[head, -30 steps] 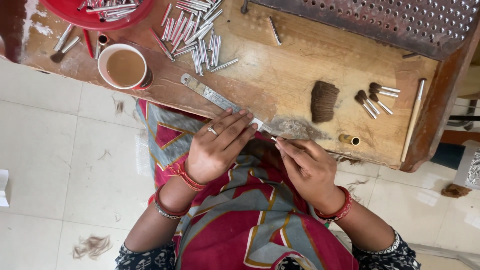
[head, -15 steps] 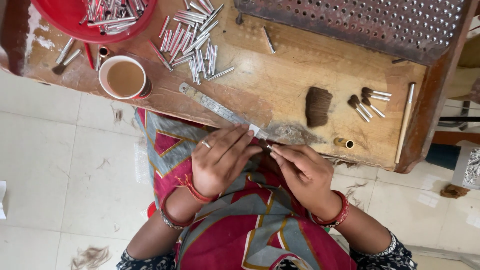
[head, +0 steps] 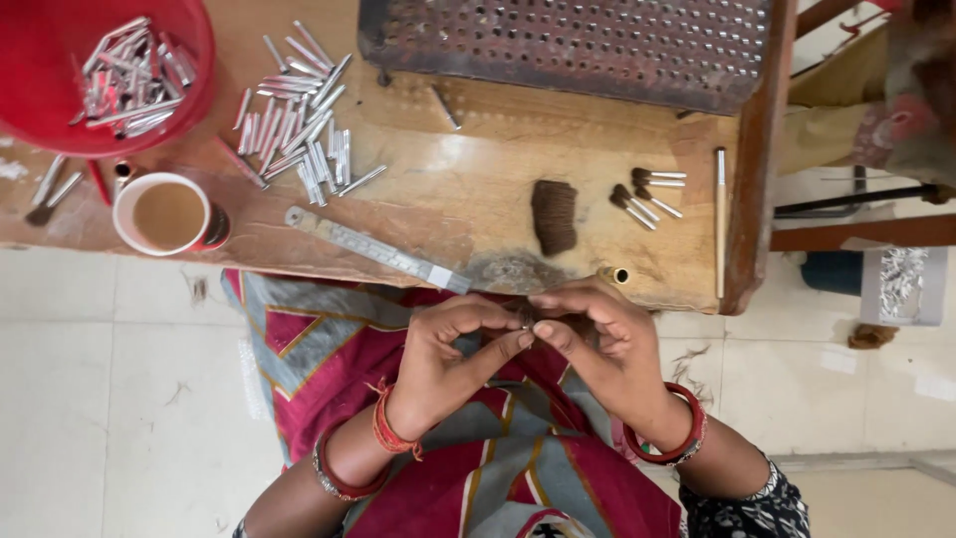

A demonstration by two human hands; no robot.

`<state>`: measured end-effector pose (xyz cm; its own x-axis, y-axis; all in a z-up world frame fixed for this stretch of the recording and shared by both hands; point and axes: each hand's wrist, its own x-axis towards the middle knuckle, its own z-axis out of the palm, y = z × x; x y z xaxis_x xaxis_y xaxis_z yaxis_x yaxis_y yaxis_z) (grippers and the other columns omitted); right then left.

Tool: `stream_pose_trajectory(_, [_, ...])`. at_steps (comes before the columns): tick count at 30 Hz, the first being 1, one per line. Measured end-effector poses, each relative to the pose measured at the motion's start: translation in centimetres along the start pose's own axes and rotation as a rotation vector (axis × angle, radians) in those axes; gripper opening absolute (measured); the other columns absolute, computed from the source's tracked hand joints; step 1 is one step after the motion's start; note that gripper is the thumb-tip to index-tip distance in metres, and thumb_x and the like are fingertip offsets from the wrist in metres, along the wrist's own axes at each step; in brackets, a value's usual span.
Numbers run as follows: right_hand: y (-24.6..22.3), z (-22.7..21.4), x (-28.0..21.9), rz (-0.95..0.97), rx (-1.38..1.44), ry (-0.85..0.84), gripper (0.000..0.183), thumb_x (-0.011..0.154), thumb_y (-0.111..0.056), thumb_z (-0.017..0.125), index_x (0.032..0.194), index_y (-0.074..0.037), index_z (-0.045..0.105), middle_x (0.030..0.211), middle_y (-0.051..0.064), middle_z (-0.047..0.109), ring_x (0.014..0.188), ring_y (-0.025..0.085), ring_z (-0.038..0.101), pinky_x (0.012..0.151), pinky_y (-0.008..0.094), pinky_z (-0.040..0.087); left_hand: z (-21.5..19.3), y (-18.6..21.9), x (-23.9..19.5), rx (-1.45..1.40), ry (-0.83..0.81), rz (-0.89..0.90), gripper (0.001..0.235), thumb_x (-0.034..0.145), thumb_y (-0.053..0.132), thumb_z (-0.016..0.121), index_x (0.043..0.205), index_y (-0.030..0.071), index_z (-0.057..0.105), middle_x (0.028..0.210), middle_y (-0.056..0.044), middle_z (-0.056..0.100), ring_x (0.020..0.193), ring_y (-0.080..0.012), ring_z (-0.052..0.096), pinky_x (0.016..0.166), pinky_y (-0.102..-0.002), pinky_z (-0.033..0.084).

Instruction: Assembling small cosmetic or industrial brushes by inserting bundles of bristles into metal ferrules.

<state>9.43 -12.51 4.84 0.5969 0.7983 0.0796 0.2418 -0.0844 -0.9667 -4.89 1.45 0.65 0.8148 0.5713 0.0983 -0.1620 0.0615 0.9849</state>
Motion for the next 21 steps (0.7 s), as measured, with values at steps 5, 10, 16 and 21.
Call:
stream_pose_trajectory(5, [0.6, -1.4, -0.3, 0.004, -0.089, -0.085, 0.008, 0.091, -0.004, 0.078, 0.098, -0.002, 0.074, 0.100, 0.007, 0.075, 0.092, 0.015, 0.072, 0.080, 0.028, 0.057, 1.0, 0.1, 0.7, 0.171, -0.103, -0.017, 0.013, 0.081, 0.005, 0.086, 0.091, 0.002, 0.078, 0.086, -0.007, 0.078, 0.075, -0.0123, 0.073, 0.067, -0.025, 0.057])
stream_pose_trajectory(10, [-0.9, -5.1, 1.3, -0.196, -0.497, 0.082, 0.008, 0.092, -0.005, 0.076, 0.100, -0.005, 0.075, 0.102, 0.005, 0.075, 0.097, 0.019, 0.071, 0.084, 0.031, 0.056, 0.9, 2.5, 4.6, 0.212, -0.144, -0.006, 0.024, 0.083, 0.008, 0.084, 0.106, 0.003, 0.076, 0.097, -0.008, 0.076, 0.084, -0.0144, 0.076, 0.072, -0.028, 0.062])
stream_pose_trajectory(16, [0.1, -8.8, 4.9, -0.311, -0.988, 0.209, 0.017, 0.094, -0.006, 0.077, 0.110, -0.003, 0.073, 0.111, 0.012, 0.071, 0.103, 0.031, 0.066, 0.089, 0.040, 0.053, 0.1, 2.3, 11.3, 0.603, -0.167, 0.233, 0.031, 0.081, 0.014, 0.086, 0.108, 0.003, 0.076, 0.104, -0.012, 0.074, 0.090, -0.0279, 0.073, 0.079, -0.038, 0.059])
stream_pose_trajectory(21, [-0.4, -7.2, 3.0, -0.295, -0.860, 0.112, 0.036, 0.086, -0.012, 0.080, 0.118, 0.000, 0.068, 0.118, 0.015, 0.067, 0.108, 0.035, 0.064, 0.092, 0.043, 0.052, -0.1, 0.8, 15.0, 0.713, -0.261, 0.305, 0.040, 0.070, 0.016, 0.088, 0.105, 0.002, 0.074, 0.103, -0.015, 0.071, 0.095, -0.0355, 0.069, 0.085, -0.043, 0.055])
